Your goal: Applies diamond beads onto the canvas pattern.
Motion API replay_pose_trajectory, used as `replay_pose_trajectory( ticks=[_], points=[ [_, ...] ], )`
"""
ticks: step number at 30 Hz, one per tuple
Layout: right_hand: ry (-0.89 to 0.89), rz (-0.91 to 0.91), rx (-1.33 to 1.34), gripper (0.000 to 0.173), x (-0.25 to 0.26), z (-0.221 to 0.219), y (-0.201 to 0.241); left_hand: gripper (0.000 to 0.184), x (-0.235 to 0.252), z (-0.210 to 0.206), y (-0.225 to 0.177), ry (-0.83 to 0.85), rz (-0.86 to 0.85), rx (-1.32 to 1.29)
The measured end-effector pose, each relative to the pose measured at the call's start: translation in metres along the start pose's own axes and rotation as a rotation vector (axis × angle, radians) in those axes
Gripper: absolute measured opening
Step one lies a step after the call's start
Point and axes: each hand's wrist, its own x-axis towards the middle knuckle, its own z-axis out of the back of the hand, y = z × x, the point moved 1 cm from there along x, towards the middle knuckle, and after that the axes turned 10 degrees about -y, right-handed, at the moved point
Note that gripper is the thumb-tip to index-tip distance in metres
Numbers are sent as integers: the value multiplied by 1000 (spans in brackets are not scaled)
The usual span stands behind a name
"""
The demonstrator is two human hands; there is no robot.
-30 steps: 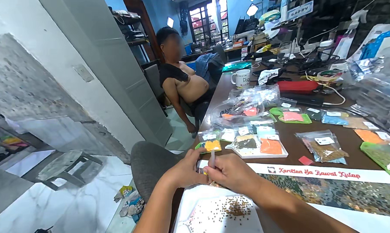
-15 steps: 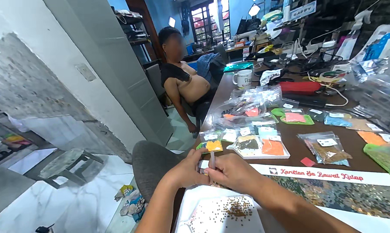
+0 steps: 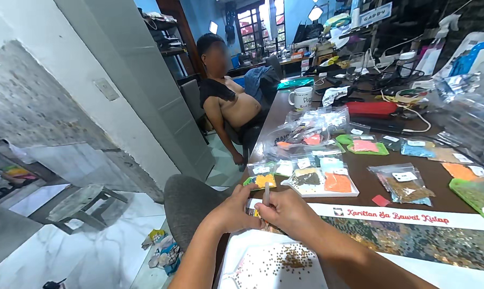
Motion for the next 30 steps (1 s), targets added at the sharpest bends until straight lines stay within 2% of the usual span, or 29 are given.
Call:
replay_pose_trajectory(
  ticks=[8,14,20,30],
  points=[
    [126,-73,-28,37,6,7,9,94,0,0,-2,-1,1,27],
    [61,-121,1,39,6,10,4,94,-3,-1,-8,-10,17,43],
    [78,-164,-12,38,5,9,5,95,-3,-2,-9,-15,20,75],
    [79,-125,-7,39,5,7,3,95,-3,-3,-10,-29,13,109]
  ],
)
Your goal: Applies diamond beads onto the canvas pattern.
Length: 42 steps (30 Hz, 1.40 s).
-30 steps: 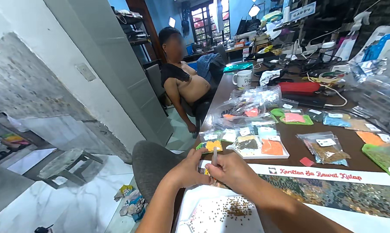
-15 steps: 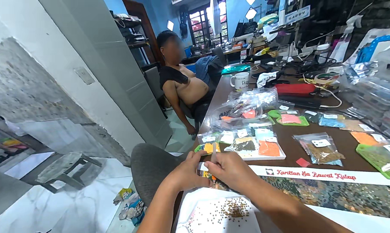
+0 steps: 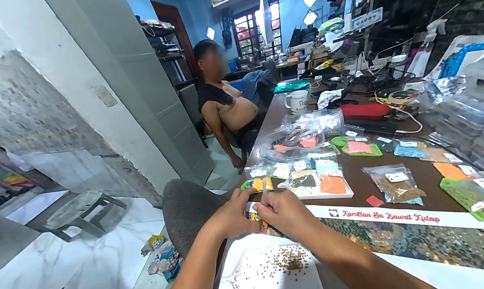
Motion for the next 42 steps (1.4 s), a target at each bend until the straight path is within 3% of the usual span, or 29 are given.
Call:
replay_pose_trajectory(
  ticks=[25,31,34,42],
  points=[
    [-25,60,-7,38,-2,-2,0,94,1,-1,3,-5,3,-16],
    [-300,335,125,35,-5,-11,-8,90,-1,0,2,3,-6,0],
    [-184,456,235,37,-8,-12,-11,92,1,-1,1,-7,-12,67],
    [8,522,283,38,-11,-12,-12,87,2,-3,-1,-7,-1,115]
  ],
)
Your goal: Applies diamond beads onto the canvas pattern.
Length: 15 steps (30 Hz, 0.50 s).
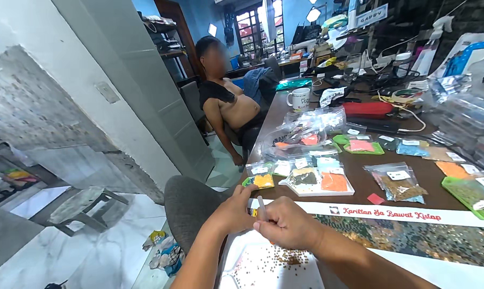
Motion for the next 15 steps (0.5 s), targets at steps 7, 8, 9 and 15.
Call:
replay_pose_trajectory(
  ticks=[7,8,9,15],
  points=[
    [39,25,80,36,0,-2,0,86,1,0,0,-5,0,7],
    [42,23,79,36,0,-2,0,87,1,0,1,-7,-1,4],
    [44,21,79,36,0,-2,0,87,1,0,1,-8,-4,2],
    [50,23,67,36,-1,-3,-1,87,2,-1,2,-8,-10,-2]
  ],
)
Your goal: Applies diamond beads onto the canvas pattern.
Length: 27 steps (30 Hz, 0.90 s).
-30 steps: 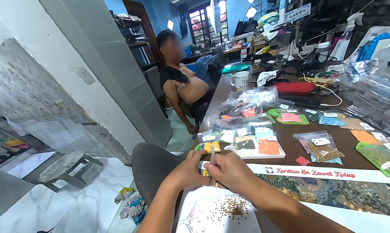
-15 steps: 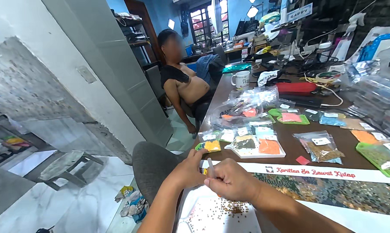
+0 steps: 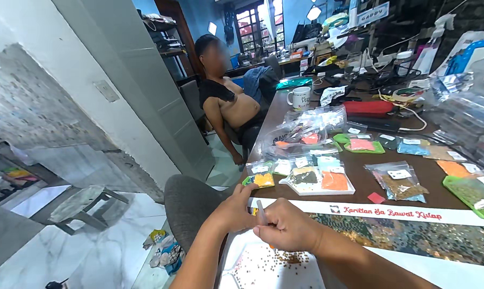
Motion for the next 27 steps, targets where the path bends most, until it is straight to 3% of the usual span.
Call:
replay_pose_trajectory(
  ticks=[7,15,20,27],
  points=[
    [-13,-36,-6,36,1,2,0,86,1,1,1,5,1,1],
    [-325,-305,-30,34,5,11,-9,90,-2,4,1,32,1,-106],
    [-249,-466,-140,37,6,16,-9,87,0,3,4,31,-15,-127],
    [-160,-433,-213,39,7,13,-8,91,-2,4,3,44,-3,-121]
  ],
)
